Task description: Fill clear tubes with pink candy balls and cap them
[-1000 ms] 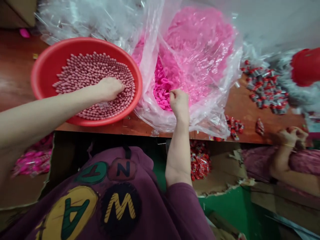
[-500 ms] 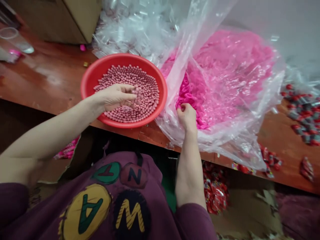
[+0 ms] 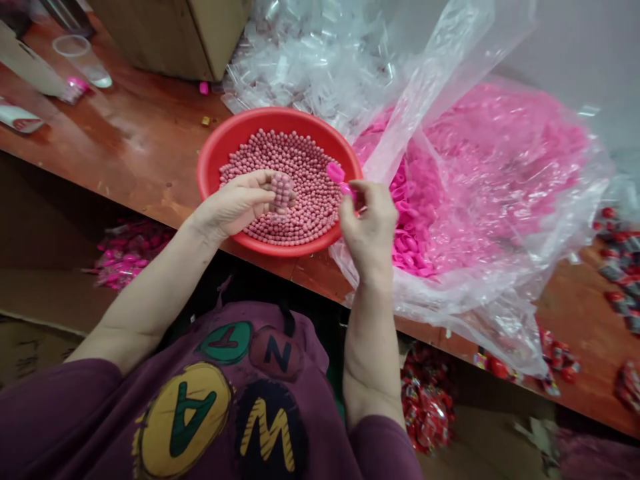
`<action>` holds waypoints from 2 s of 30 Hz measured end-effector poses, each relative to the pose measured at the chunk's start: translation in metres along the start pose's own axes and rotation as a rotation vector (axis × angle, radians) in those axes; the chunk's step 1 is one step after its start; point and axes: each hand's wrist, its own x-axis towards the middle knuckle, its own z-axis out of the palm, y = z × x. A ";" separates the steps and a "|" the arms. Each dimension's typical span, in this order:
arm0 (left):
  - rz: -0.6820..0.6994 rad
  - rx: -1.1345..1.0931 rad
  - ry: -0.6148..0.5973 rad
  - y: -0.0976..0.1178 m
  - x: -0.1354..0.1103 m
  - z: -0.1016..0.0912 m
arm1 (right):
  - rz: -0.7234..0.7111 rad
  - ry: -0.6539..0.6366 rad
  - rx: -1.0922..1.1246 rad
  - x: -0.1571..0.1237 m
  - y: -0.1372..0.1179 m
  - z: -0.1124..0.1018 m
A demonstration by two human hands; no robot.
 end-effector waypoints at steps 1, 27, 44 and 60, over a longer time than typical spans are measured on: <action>0.003 0.002 -0.006 0.000 0.000 0.000 | -0.046 -0.043 0.011 0.005 -0.006 0.013; 0.191 0.145 0.432 -0.006 0.016 -0.005 | 0.037 -0.832 0.152 0.038 -0.009 0.039; 0.209 -0.103 0.300 -0.006 0.013 0.000 | -0.007 -0.654 -0.284 0.076 -0.011 0.129; 0.247 -0.122 0.509 -0.001 0.015 -0.005 | -0.156 -0.755 -0.433 0.068 -0.016 0.149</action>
